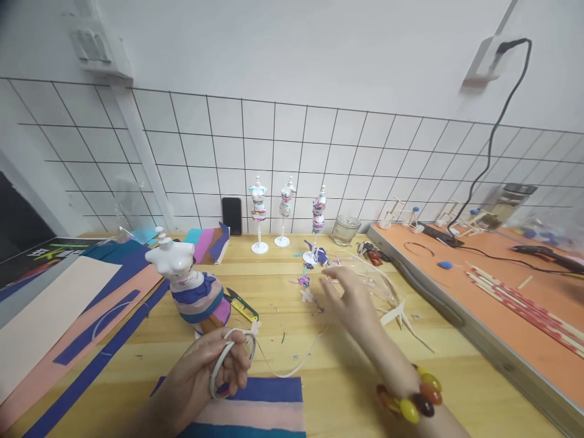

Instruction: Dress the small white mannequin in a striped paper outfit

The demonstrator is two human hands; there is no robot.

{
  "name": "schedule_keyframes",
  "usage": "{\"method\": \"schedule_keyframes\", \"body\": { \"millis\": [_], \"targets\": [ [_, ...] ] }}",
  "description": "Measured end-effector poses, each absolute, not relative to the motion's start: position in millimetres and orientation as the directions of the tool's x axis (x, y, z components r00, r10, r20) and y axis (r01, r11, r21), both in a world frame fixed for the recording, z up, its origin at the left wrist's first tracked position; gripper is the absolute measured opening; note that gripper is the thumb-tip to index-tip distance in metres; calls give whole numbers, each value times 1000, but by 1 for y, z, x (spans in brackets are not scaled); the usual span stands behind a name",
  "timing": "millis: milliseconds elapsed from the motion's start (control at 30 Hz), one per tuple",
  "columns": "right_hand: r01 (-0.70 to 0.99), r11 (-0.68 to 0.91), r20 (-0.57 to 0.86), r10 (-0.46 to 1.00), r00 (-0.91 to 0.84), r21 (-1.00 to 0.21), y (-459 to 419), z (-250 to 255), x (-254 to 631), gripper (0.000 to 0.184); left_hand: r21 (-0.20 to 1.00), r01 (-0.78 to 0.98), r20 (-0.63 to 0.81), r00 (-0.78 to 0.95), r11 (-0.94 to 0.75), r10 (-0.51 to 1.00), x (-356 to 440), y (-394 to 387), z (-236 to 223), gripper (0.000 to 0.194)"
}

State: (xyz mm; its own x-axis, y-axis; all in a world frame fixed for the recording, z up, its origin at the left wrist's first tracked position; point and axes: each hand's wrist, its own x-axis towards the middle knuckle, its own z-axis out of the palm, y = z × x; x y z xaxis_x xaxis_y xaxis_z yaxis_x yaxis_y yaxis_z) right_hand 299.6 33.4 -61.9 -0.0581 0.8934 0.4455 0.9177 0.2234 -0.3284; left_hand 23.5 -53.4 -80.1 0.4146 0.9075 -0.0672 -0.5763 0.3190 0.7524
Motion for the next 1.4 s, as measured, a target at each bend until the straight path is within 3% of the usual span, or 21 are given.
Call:
{"method": "schedule_keyframes", "body": {
  "millis": [33, 100, 167, 267, 400, 567, 767, 1000, 1100, 1233, 1300, 1400],
  "targets": [
    [874, 342, 471, 869, -154, -345, 24, -61, 282, 17, 748, -586, -64, 405, 313, 912, 24, -53, -80, 27],
    [619, 668, 617, 705, -349, -413, 3, -61, 253, 12, 729, -611, -49, 403, 308, 914, 24, -52, -80, 29],
    [447, 784, 685, 606, -405, -430, -17, -61, 232, 10, 708, -632, -34, 415, 315, 909, 23, -51, -81, 30],
    [352, 816, 685, 577, -444, -459, -39, -62, 213, 12, 712, -630, -19, 423, 310, 906, 23, -53, -82, 32],
    [342, 800, 669, 600, -438, -494, -46, -65, 204, 13, 778, -573, 18, 428, 256, 904, 24, -56, -80, 38],
    [337, 720, 677, 690, -257, -606, -41, -67, 206, 8, 861, -468, 25, 427, 198, 904, 25, -58, -79, 37],
    [252, 524, 429, 833, -349, -813, -41, -63, 209, 20, 932, -341, 58, 481, 126, 875, 29, -58, -91, 39],
    [127, 380, 306, 868, -391, -916, -49, -61, 208, 36, 966, -257, 68, 405, 42, 912, 26, -62, -82, 25],
    [143, 405, 334, 872, -356, -903, -48, -63, 207, 27, 970, -239, 73, 424, 34, 903, 25, -63, -79, 27],
    [248, 621, 556, 780, -287, -743, -43, -63, 209, 10, 987, -163, 66, 450, 9, 890, 24, -67, -79, 50],
    [273, 708, 611, 702, -366, -651, -40, -62, 209, 13, 995, -87, 73, 445, -38, 892, 23, -70, -78, 61],
    [267, 768, 578, 622, -528, -582, -40, -60, 209, 11, 985, 64, 116, 435, -160, 893, 19, -73, -78, 64]
  ]
}}
